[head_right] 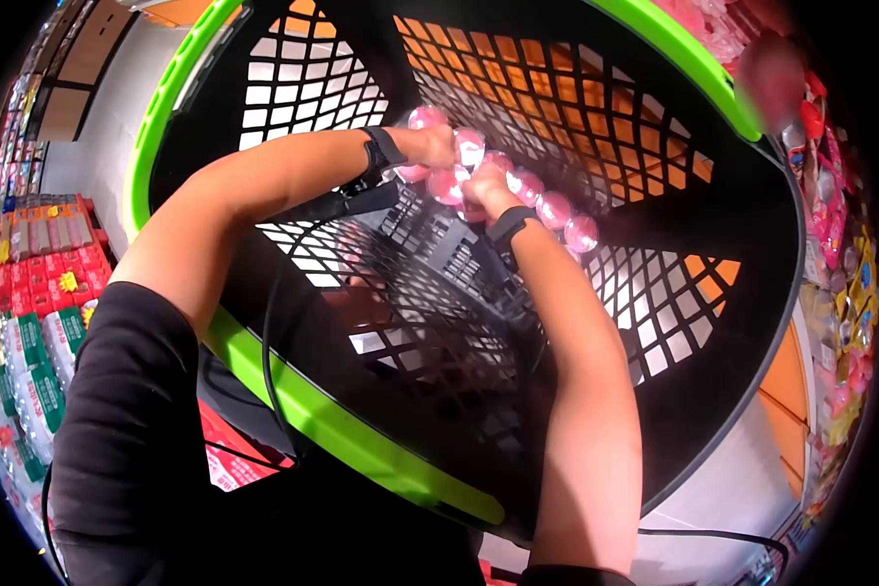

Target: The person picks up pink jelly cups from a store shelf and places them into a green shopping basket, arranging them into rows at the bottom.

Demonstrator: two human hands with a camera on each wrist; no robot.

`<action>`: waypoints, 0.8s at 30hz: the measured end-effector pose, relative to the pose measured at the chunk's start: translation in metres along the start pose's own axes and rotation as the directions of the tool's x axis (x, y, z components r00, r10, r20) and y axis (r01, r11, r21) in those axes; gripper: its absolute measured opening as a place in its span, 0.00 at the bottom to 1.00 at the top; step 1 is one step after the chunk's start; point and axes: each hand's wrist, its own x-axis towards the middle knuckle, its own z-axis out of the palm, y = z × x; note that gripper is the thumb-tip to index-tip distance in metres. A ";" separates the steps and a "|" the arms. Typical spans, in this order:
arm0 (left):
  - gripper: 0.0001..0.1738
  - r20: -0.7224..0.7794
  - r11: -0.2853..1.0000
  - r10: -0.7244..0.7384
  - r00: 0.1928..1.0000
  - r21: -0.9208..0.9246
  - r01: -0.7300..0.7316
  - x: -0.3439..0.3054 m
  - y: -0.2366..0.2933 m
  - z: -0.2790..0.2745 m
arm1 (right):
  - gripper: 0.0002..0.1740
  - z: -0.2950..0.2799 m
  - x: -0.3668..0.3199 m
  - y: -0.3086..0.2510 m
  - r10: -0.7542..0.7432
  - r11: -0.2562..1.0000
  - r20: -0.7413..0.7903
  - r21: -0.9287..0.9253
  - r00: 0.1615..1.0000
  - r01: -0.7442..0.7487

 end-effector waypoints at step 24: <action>0.11 -0.700 0.895 0.299 0.649 -0.029 -0.444 -0.120 0.099 -0.146 | 0.19 -0.174 -0.225 -0.185 -0.385 0.693 -0.189 -0.705 0.903 0.148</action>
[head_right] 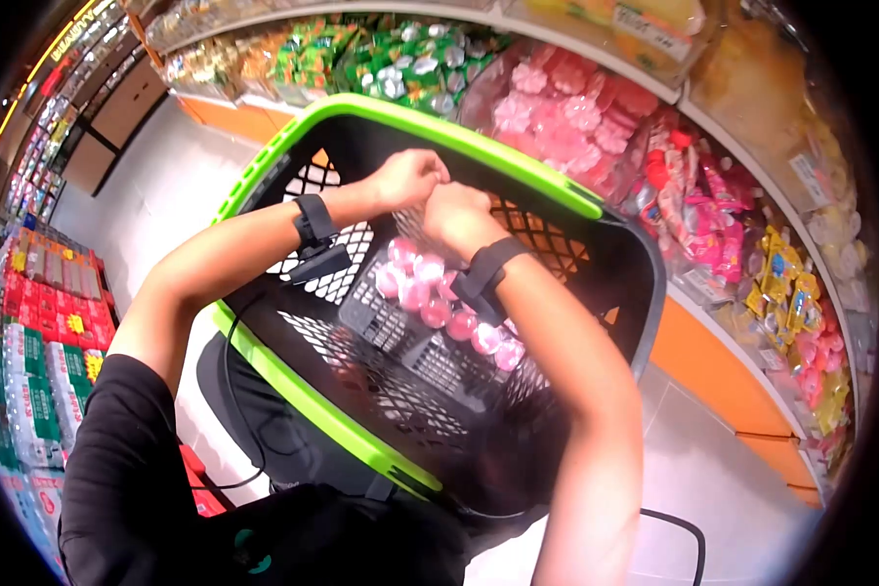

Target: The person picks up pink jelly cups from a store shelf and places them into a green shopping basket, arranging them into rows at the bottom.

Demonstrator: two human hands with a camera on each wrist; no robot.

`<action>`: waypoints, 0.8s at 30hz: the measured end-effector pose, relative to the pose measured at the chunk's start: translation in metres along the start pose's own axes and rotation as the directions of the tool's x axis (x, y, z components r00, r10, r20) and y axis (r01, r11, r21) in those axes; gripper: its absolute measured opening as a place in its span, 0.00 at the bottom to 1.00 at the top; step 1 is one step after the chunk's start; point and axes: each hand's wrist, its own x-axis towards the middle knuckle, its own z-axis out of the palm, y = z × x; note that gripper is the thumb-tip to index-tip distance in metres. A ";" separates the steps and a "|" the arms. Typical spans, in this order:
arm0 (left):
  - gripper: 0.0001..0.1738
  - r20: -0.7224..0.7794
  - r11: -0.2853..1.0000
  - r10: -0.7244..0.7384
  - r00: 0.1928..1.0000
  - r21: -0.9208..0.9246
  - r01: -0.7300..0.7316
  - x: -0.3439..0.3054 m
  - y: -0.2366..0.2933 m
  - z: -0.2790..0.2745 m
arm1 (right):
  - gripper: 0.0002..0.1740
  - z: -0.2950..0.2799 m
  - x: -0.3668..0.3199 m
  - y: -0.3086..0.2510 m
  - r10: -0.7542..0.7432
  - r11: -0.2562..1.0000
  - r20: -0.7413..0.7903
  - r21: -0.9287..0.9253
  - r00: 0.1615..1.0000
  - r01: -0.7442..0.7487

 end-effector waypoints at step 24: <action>0.27 -0.298 0.925 -0.124 0.946 0.309 0.219 0.093 0.126 0.049 | 0.16 -0.085 0.023 0.184 -0.044 0.851 -0.855 -0.304 0.518 -0.429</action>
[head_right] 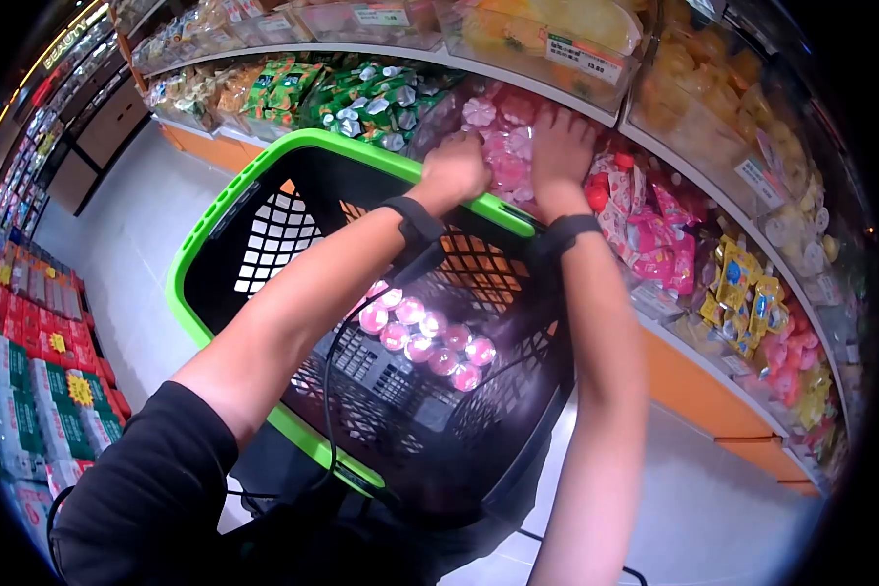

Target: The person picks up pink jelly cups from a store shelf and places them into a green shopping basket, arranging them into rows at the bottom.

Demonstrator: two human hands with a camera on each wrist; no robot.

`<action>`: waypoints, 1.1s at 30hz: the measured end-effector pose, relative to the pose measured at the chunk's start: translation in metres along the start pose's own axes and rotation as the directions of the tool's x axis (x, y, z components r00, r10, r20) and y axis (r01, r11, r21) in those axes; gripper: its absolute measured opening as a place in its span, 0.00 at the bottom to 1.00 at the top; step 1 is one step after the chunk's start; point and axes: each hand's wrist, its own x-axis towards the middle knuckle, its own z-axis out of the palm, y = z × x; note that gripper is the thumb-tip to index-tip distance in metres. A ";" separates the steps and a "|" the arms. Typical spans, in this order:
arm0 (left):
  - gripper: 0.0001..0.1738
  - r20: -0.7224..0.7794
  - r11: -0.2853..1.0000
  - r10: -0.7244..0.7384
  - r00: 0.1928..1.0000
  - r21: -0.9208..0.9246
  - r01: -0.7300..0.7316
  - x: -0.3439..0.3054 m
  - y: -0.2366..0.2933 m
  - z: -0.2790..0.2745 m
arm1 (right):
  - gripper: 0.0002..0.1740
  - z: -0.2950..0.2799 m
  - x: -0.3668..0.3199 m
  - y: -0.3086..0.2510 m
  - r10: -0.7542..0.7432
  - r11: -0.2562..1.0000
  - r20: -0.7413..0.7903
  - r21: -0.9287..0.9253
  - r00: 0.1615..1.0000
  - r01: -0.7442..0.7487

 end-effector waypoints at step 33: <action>0.19 -0.122 0.975 0.099 0.988 -0.185 -0.121 0.000 -0.014 0.001 | 0.30 -0.066 -0.016 -0.007 -0.036 0.904 0.161 0.427 0.986 -0.037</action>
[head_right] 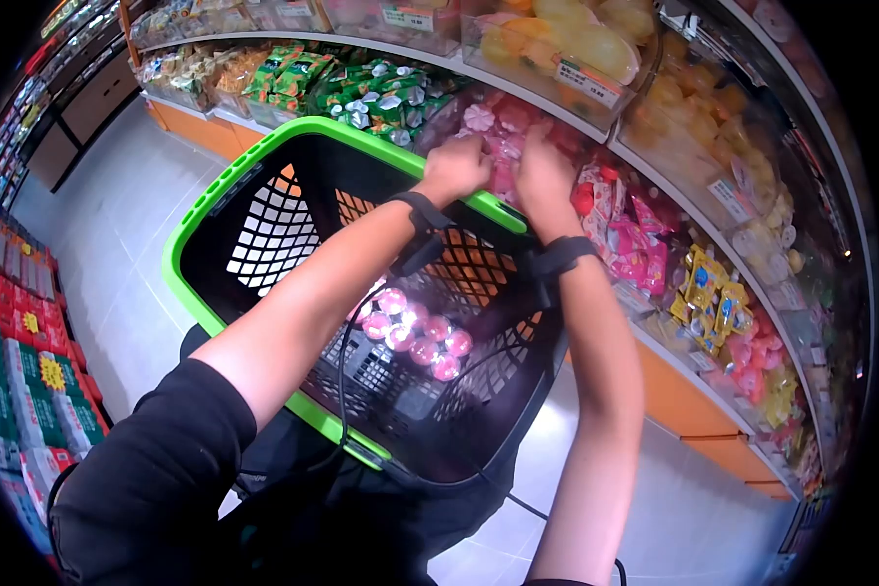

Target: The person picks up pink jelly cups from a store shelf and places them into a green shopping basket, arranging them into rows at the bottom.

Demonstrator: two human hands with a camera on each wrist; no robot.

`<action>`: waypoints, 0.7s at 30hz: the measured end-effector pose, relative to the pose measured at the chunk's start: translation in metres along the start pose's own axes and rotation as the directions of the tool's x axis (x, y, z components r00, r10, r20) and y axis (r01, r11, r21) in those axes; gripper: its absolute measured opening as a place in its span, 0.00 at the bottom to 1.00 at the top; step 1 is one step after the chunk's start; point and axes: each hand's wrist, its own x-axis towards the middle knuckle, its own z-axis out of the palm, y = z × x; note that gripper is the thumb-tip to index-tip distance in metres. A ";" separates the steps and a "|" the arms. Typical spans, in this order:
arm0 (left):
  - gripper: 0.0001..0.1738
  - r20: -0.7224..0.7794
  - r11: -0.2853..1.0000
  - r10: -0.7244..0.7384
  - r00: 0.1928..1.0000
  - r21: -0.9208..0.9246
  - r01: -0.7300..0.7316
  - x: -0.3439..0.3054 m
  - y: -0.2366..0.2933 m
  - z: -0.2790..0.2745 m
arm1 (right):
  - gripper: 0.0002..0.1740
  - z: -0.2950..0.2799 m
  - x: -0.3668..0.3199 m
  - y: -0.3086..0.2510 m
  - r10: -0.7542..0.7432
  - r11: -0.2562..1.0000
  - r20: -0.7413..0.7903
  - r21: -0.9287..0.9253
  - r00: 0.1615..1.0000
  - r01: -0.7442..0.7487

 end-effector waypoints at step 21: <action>0.20 0.381 -0.031 0.059 0.923 -0.923 0.383 -0.111 -0.027 -0.097 | 0.27 -0.034 -0.083 -0.091 -0.269 0.822 -0.403 0.376 0.875 0.427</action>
